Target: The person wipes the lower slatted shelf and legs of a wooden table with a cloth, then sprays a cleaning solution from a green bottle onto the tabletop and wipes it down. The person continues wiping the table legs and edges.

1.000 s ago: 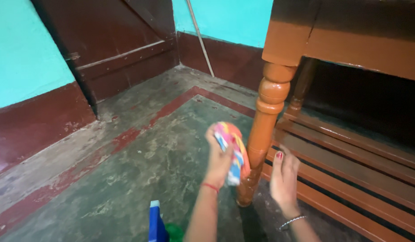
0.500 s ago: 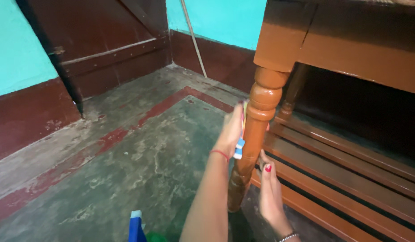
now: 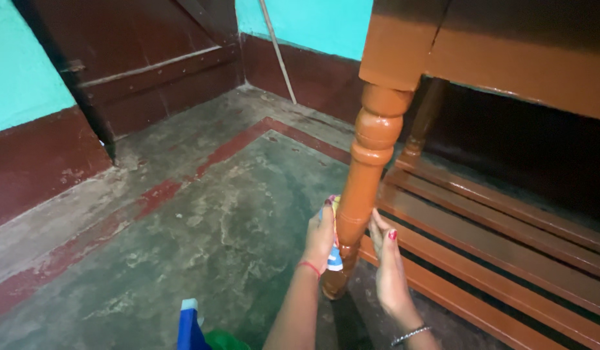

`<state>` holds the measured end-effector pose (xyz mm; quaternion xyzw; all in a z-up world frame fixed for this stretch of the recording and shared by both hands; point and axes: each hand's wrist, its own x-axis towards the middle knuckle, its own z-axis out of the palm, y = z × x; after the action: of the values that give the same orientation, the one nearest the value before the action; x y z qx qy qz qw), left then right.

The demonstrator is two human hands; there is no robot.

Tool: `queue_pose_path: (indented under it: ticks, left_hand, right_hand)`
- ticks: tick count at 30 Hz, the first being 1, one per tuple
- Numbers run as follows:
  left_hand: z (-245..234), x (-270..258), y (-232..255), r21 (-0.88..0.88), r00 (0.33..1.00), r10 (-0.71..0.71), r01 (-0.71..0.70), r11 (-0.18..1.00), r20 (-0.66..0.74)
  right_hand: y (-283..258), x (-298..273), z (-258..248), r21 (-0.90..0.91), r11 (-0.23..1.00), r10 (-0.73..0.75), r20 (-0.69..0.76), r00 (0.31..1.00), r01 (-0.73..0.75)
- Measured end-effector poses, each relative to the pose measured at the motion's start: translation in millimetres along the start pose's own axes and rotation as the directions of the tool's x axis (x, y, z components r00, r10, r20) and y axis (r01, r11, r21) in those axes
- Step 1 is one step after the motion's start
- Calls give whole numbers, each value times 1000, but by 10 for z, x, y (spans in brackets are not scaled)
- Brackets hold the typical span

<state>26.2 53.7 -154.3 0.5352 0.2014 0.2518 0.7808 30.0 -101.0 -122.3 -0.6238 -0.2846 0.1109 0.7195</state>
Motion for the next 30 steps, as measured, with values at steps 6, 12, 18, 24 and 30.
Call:
queue_pose_path:
  ticks: [6,12,18,24,30]
  left_hand:
    - [146,-373,-175,269,924,245,-166,949,-294]
    - [333,-856,-323,33,830,317,-340,940,-459]
    - [645,-1250,-51,165,930,231,-190,968,-286]
    - [734,-1165,317,479,741,530,-318,818,-413]
    - [484,-839,512,253,911,385,-341,905,-148]
  right_hand:
    - [165,28,-90,83,995,-53,7,999,52]
    - [484,-148,-48,-124,992,15,-155,988,-34]
    - [373,-542,-74,187,979,-70,-83,994,85]
    - [-331,-306,30,373,908,-33,-385,922,188]
    - [-903,304,-23,153,927,-292,-282,914,343]
